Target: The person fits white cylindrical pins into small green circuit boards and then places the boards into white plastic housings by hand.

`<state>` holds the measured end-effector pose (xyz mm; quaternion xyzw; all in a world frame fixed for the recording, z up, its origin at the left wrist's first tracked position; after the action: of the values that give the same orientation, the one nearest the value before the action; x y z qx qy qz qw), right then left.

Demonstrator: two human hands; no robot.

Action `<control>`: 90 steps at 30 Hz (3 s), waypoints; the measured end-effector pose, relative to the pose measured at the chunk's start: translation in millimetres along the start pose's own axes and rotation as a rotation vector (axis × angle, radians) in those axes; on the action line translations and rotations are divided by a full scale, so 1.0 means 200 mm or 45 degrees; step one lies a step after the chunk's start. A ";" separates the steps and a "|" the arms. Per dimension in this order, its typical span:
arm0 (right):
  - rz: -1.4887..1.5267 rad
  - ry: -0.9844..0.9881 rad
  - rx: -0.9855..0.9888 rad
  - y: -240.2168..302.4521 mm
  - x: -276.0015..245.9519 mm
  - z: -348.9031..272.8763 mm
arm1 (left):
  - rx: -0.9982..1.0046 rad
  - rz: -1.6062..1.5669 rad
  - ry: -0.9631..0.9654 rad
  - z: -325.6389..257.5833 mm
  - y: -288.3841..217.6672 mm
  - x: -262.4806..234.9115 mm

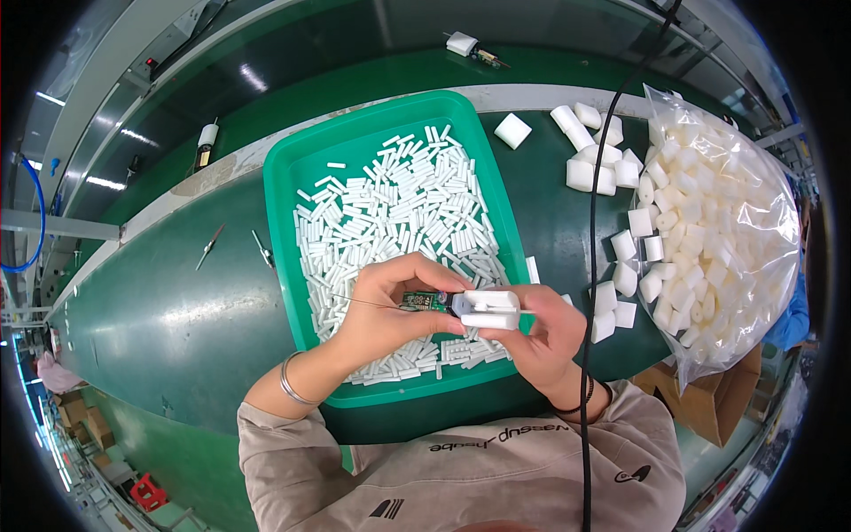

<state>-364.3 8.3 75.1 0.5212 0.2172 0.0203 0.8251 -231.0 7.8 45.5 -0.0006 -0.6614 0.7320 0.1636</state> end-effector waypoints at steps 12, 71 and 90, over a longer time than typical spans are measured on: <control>0.108 -0.026 -0.197 0.03 0.02 0.00 | 0.042 0.220 0.047 -0.01 -0.01 0.01; -0.321 0.390 -0.136 -0.04 0.21 0.03 | 0.058 -0.183 -1.837 -0.85 -0.12 -2.84; -0.359 0.403 -0.150 -0.05 0.21 0.03 | 0.151 -0.253 -2.100 -0.90 -0.12 -2.91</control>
<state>-325.8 10.1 54.7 0.4270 0.4132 -0.0011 0.8043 365.0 43.8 -78.8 0.6027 -0.5265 0.5135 -0.3098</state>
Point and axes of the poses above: each hand's wrist, its own z-axis towards the middle knuckle, its own x-axis out of the palm, y = z × x, the point moved 10 cm from there along z, towards the middle knuckle, and after that the axes turned 2 degrees about x, right-handed, at the moved point
